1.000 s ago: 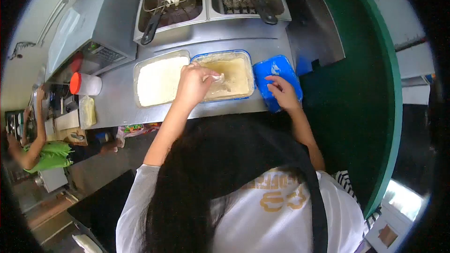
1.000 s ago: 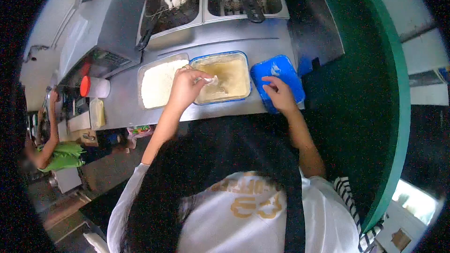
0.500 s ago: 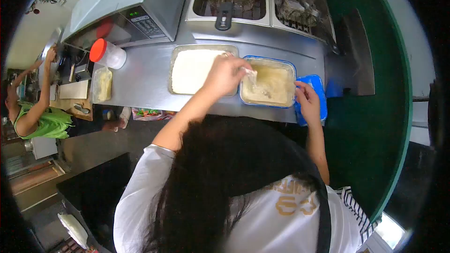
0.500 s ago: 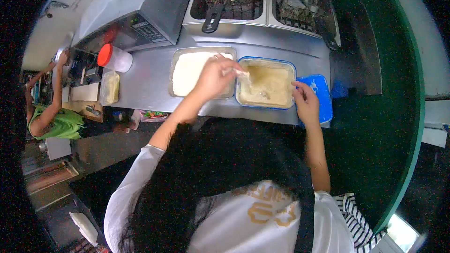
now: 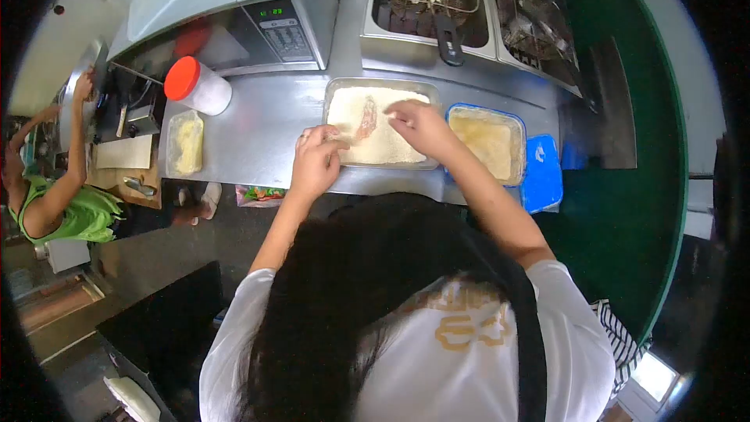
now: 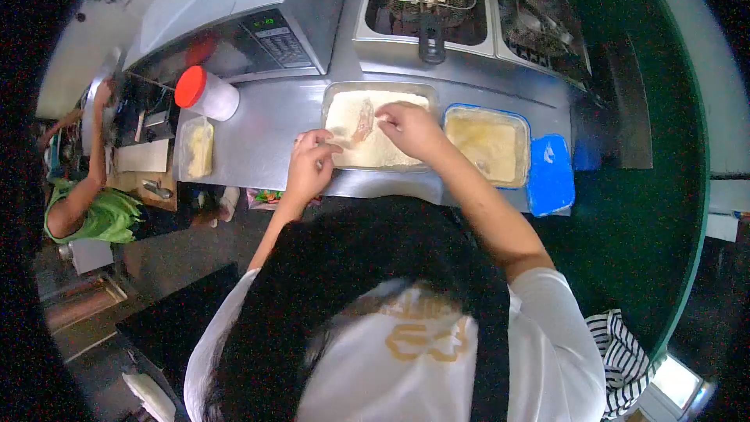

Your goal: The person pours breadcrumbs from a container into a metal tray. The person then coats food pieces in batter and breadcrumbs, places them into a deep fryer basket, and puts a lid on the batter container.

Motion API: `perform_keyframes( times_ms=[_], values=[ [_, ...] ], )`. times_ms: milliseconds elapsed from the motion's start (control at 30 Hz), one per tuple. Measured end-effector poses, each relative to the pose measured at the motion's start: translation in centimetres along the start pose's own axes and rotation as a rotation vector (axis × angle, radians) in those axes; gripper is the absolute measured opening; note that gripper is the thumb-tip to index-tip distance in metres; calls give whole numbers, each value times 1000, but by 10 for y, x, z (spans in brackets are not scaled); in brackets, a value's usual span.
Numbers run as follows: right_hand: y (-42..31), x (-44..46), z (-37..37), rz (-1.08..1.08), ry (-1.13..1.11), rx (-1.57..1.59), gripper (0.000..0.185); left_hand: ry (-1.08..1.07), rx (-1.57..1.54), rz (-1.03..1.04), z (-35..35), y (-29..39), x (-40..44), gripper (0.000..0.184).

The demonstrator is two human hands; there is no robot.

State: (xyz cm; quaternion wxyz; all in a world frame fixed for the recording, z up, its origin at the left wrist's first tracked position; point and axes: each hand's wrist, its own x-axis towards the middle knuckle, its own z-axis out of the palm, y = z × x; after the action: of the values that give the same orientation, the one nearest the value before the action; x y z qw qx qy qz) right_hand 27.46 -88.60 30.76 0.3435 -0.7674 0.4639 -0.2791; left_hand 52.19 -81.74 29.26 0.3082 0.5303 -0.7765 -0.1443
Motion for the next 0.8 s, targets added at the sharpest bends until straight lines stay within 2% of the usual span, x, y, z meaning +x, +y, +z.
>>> perform_keyframes(
  times_ms=[100, 200, 233, 333, 367, 467, 567, 667, 800],
  values=[
    [-5, 54, 37, -197, -123, -138, 39, 117, -36, -70, -9, -13, -9, 26],
    [-16, 83, 75, -239, -313, -499, 59, 168, -62, -109, -13, -21, -17, 27],
    [-19, 87, 86, -190, -382, -570, 77, 165, -65, -112, -16, -20, -20, 28],
    [-16, 91, 95, -121, -459, -617, 83, 164, -54, -118, -25, -19, -27, 31],
    [-11, 92, 97, -168, -403, -640, 70, 166, -49, -120, -27, -20, -28, 32],
    [3, 104, 95, -149, -549, -584, 51, 156, -73, -135, -26, -28, -35, 32],
    [3, 109, 80, -215, -520, -470, 35, 142, -112, -173, -22, -33, -37, 28],
    [-8, 96, 43, -132, -413, -330, 32, 140, -133, -154, -19, -36, -35, 31],
    [-6, 59, 10, 169, -319, -329, 51, 191, -217, -242, 0, -38, -17, 52]
  ],
)
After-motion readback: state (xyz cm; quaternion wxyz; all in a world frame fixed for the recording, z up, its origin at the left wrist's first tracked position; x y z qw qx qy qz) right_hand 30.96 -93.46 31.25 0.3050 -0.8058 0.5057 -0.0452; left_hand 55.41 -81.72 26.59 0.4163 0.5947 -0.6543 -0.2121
